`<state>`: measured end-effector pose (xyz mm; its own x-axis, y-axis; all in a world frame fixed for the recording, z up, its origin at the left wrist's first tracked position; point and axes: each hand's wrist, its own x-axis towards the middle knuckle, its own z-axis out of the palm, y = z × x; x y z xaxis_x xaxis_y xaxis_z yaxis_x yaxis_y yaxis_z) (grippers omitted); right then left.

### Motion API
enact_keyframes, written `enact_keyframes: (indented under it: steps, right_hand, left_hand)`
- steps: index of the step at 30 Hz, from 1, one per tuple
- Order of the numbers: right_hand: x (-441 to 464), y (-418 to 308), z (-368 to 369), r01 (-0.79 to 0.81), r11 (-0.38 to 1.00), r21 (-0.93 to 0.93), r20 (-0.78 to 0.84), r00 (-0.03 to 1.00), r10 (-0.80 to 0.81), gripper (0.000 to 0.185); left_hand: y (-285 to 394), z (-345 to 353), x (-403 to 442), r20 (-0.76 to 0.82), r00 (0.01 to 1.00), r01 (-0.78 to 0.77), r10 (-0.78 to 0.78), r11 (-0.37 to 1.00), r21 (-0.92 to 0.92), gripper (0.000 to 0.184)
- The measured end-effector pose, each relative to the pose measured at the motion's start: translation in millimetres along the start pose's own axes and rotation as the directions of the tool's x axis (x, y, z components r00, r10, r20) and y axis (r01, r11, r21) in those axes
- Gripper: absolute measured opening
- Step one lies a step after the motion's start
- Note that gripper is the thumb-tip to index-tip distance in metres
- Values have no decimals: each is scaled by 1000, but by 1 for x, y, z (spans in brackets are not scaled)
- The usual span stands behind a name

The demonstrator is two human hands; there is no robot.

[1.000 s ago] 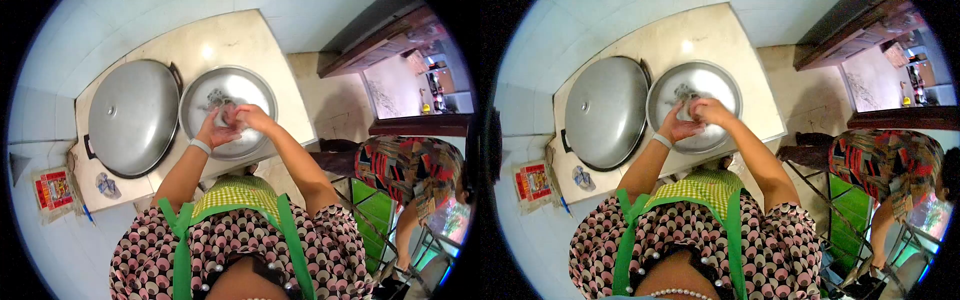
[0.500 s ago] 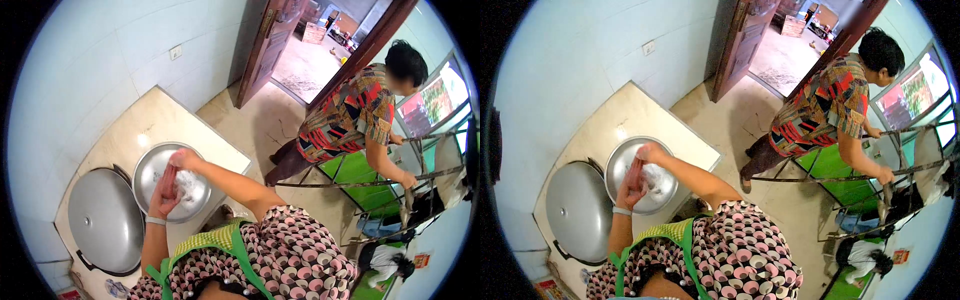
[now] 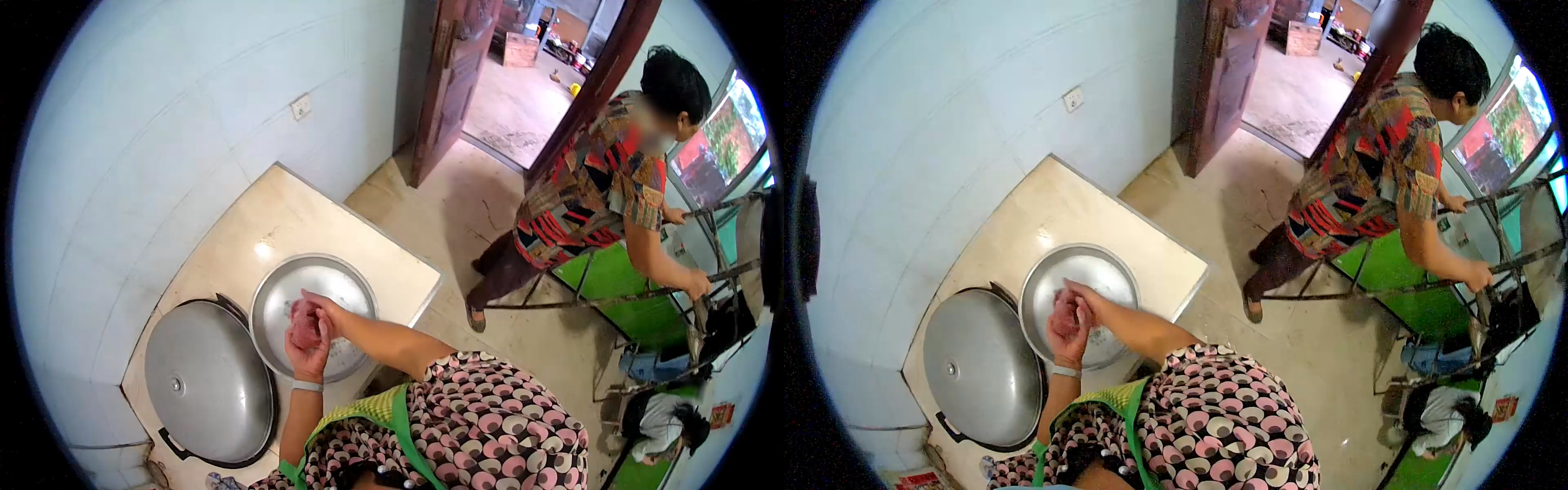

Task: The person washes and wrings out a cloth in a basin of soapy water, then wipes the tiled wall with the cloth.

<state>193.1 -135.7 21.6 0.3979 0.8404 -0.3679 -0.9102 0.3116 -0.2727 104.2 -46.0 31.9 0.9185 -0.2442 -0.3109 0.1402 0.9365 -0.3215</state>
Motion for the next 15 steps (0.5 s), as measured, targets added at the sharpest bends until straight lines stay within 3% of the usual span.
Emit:
enact_keyframes:
  steps: [1,2,3,4,5,6,7,9,10,12,13,14,15]
  right_hand:
    - [8,-1,-6,11,1000,18,-10,1000,-11,36]
    - [19,-2,-11,93,978,-185,119,990,-71,32]
    - [28,-3,-17,196,907,-373,251,962,-105,29]
    - [31,-5,-17,213,908,-360,239,962,-130,29]
    - [35,-6,-17,174,858,-483,200,976,-86,22]
    - [44,-5,-19,127,793,-596,156,987,-41,16]
    - [52,-8,-21,140,795,-590,155,986,-58,16]
    - [78,-5,-40,59,637,-768,94,995,21,15]
    - [80,-4,-33,66,646,-760,99,995,15,15]
    - [82,-13,-21,65,21,-998,64,997,-52,22]
    - [82,-17,-13,64,24,-998,63,996,-56,22]
    - [85,-21,-4,124,-466,-876,123,992,32,26]
    - [84,-16,2,193,-822,-536,133,981,144,30]
  left_hand:
    - [-2,-2,1,-2,991,-132,132,990,51,32]
    - [-4,-4,1,-1,967,-253,254,961,110,31]
    - [2,-12,0,-21,973,-227,232,966,122,31]
    - [15,-20,0,-4,997,-74,74,996,40,31]
    - [25,-27,2,25,997,80,-79,996,-40,30]
    - [25,-21,0,-77,986,144,-148,988,-51,26]
    - [23,-14,1,-84,984,157,-160,987,-42,26]
    - [24,-4,-2,-226,961,217,-159,942,257,19]
    - [28,-5,-4,-237,958,221,-159,939,264,19]
    - [35,-10,0,-250,968,157,14,742,652,11]
    - [37,-10,2,-252,968,161,12,740,653,11]
    - [38,-9,7,-201,977,138,70,510,849,7]
    - [39,-10,5,-146,982,115,118,233,966,4]
